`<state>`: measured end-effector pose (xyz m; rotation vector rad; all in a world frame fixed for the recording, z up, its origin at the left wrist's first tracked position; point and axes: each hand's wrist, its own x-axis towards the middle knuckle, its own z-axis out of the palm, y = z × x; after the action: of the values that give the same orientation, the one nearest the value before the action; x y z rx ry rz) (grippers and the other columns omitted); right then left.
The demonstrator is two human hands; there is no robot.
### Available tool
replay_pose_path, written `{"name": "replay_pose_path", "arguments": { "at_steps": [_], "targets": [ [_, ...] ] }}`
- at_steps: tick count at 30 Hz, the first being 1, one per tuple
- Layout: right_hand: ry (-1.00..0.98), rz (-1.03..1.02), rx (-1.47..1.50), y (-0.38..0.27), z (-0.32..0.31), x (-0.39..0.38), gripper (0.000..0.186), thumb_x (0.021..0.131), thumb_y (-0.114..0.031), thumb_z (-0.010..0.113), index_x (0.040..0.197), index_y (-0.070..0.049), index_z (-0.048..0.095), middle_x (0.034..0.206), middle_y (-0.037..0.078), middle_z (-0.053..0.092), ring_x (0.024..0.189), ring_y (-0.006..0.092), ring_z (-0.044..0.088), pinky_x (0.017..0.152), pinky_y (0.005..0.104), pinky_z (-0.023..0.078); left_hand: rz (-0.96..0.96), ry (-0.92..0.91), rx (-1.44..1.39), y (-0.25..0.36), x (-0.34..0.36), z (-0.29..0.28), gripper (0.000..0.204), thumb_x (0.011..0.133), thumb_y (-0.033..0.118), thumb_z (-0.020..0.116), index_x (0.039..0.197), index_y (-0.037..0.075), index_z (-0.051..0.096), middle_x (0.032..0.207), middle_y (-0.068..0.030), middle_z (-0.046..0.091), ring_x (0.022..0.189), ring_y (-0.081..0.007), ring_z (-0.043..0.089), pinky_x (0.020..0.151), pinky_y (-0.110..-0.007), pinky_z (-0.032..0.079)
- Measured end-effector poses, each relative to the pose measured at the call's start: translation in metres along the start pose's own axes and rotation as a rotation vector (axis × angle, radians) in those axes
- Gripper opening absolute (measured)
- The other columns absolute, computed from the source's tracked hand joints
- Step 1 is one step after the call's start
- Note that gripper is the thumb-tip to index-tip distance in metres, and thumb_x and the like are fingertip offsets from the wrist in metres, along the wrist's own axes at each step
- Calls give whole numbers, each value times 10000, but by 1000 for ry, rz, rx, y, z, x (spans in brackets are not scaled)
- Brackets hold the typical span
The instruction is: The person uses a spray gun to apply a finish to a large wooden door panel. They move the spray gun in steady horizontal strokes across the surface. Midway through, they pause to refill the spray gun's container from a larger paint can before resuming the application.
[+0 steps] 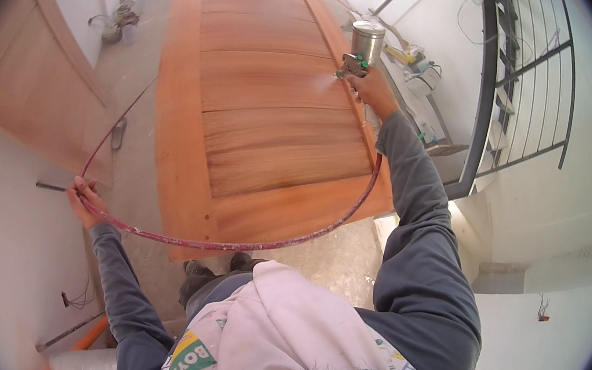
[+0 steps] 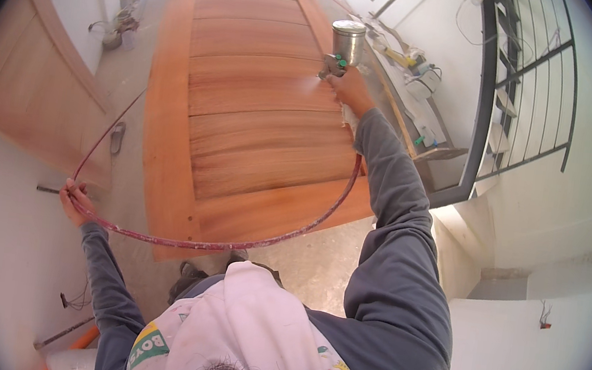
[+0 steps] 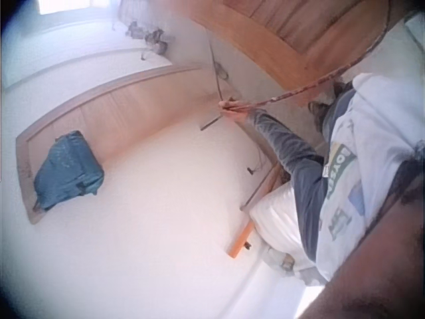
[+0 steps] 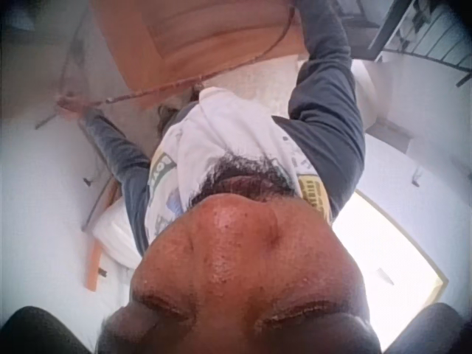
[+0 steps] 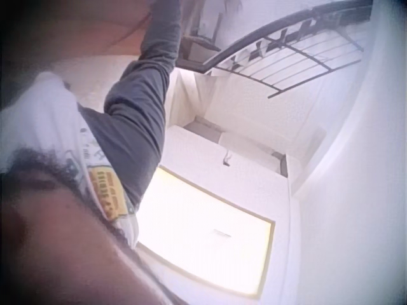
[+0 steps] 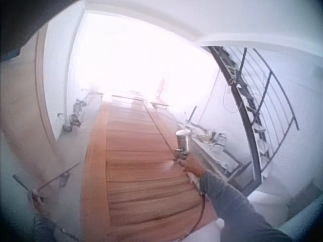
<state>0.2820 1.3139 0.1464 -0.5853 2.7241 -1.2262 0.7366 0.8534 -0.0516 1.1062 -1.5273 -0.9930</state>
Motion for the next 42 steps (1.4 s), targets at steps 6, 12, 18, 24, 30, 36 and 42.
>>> {"name": "replay_pose_path", "arguments": {
  "at_steps": [6, 12, 18, 24, 30, 36, 42],
  "targets": [
    [122, 39, -3, 75, -63, 22, 313, 848, -156, 676, 1086, 39, 619, 720, 112, 636, 536, 182, 602, 473, 314, 515, 107, -21, 9, 61, -32, 33, 411, 1031, 394, 477, 1049, -13, 532, 911, -124, 643, 817, -178, 617, 776, -299, 517],
    [301, 103, -148, 126, -109, 33, 325, 836, -155, 680, 1077, 54, 616, 720, 143, 645, 548, 226, 641, 475, 335, 546, 102, -61, 5, 89, -53, 52, 407, 1026, 382, 500, 1050, -22, 544, 940, -142, 647, 865, -182, 626, 803, -298, 524],
    [324, 176, -181, 132, -112, 14, 325, 834, -149, 673, 1059, 78, 609, 755, 158, 655, 568, 243, 656, 484, 360, 554, 122, -38, 18, 92, -54, 49, 390, 1026, 358, 507, 1055, -29, 548, 944, -144, 649, 859, -183, 629, 814, -293, 527],
    [137, 107, 104, 87, -56, -13, 289, 831, -146, 670, 1024, 63, 617, 716, 120, 619, 553, 197, 613, 481, 329, 513, 60, 6, 4, 56, -21, 17, 378, 1025, 356, 507, 1060, -16, 564, 926, -130, 665, 834, -171, 629, 763, -282, 522],
    [13, 29, 67, 11, 10, -27, 268, 861, -144, 671, 1044, 47, 623, 724, 69, 610, 579, 142, 590, 471, 298, 497, -37, -73, 55, 5, 7, -24, 394, 1024, 376, 498, 1072, -8, 572, 886, -112, 679, 804, -166, 627, 734, -269, 511],
    [-54, -24, 107, -98, 91, -52, 244, 891, -138, 660, 1048, 44, 619, 755, 77, 620, 572, 134, 582, 456, 278, 489, 18, -34, -20, -66, 36, -64, 389, 1022, 383, 501, 1045, 3, 582, 849, -105, 679, 752, -147, 621, 701, -260, 506],
    [-193, -74, 235, -169, 165, -57, 238, 905, -156, 648, 1022, 48, 613, 739, 62, 607, 554, 133, 562, 460, 290, 484, -46, -67, -71, -76, 56, -89, 360, 1022, 372, 506, 998, 20, 579, 795, -84, 678, 694, -128, 610, 670, -255, 502]
  ]
}}
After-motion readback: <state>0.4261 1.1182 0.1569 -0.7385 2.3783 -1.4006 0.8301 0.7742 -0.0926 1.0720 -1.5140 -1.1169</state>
